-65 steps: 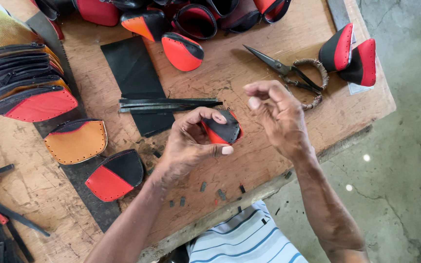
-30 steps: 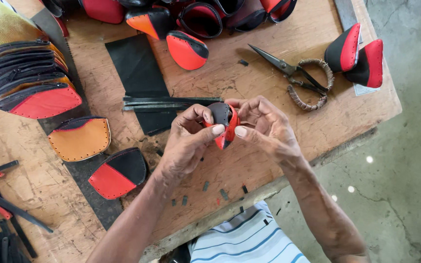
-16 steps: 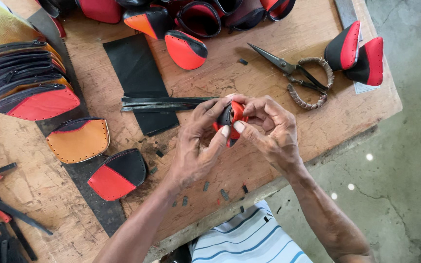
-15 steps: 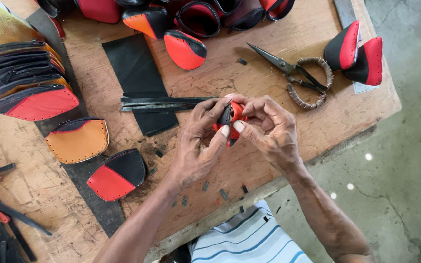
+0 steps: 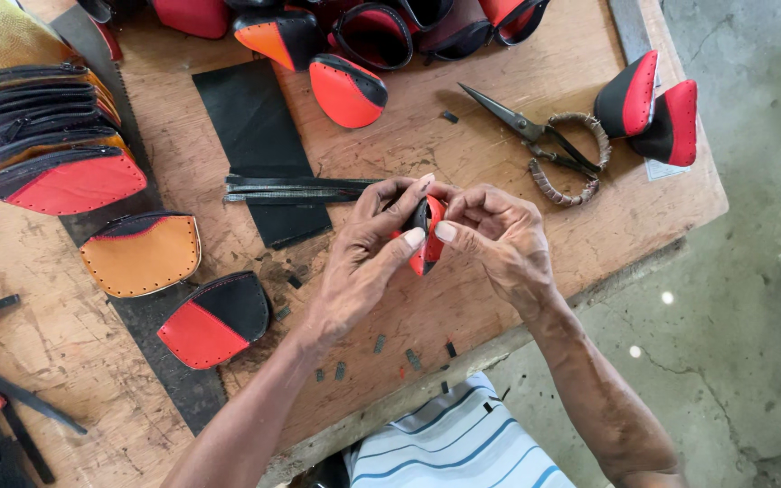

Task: The person assembles small pouches by inserting a zipper into the seam between two colored fabric pieces, pressing the edges together, and trimming excess zipper with shears. The person repeats this process on multiple pouches, handling them one at a time and placing finished units on the table.

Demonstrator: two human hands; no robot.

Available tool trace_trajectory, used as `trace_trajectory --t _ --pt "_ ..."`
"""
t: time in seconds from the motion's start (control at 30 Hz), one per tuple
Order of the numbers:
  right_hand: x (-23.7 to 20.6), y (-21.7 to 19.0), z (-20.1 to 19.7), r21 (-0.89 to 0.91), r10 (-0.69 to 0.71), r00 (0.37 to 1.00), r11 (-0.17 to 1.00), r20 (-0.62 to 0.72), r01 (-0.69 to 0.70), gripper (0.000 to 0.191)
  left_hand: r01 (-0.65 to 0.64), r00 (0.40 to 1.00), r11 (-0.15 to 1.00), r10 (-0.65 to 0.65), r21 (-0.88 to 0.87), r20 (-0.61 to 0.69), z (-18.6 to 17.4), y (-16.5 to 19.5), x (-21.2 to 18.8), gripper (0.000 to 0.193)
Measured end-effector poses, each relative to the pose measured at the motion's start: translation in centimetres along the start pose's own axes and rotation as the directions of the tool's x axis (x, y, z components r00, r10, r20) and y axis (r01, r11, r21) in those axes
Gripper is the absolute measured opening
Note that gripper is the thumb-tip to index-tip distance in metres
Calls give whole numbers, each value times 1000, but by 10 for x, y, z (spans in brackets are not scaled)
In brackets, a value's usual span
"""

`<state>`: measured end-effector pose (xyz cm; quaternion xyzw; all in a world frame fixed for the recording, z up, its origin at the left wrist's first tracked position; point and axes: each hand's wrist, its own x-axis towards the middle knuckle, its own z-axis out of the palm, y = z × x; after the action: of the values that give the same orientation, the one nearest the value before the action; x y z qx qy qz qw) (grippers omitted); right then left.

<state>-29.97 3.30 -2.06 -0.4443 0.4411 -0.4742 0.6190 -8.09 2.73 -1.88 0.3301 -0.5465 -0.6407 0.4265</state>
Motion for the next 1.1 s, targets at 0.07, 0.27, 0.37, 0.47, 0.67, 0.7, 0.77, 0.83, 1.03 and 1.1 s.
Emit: trace_trajectory --t 0.07,0.27,0.37,0.47,0.67,0.7,0.77,0.83,1.03,1.1 --pt "-1 -1 1 -15 -16 1000 1000 17 16 22 -3 1000 1000 3 17 5 -1 2 -1 52" --pt "-5 -8 4 -21 0 1000 1000 19 1 23 -23 999 998 22 56 32 -2 9 -1 53" --pt "-5 -11 6 -19 -10 999 1000 40 10 25 6 999 997 -8 83 32 -1 10 -1 53" --pt "-5 -15 6 -46 7 998 999 65 -4 24 42 999 995 -45 96 30 0 9 -1 52" --pt "-5 -27 8 -191 40 996 981 78 -25 20 -62 998 981 59 183 24 5 4 0 52" --pt "-5 -28 8 -233 58 996 972 67 -41 19 -65 998 982 62 177 21 6 4 0 53" --pt "-5 -30 8 -317 88 995 946 44 -70 18 -71 997 984 69 161 18 6 4 0 53" --pt "-5 -31 7 -298 87 994 952 58 -66 18 -70 998 988 69 139 14 7 4 -1 53" --pt "-3 -29 -6 -338 68 987 941 143 -16 23 45 999 995 -45 93 -4 10 0 0 49" --pt "-1 -29 -10 -289 97 985 956 139 -53 21 36 998 998 -38 56 42 7 -1 2 49"
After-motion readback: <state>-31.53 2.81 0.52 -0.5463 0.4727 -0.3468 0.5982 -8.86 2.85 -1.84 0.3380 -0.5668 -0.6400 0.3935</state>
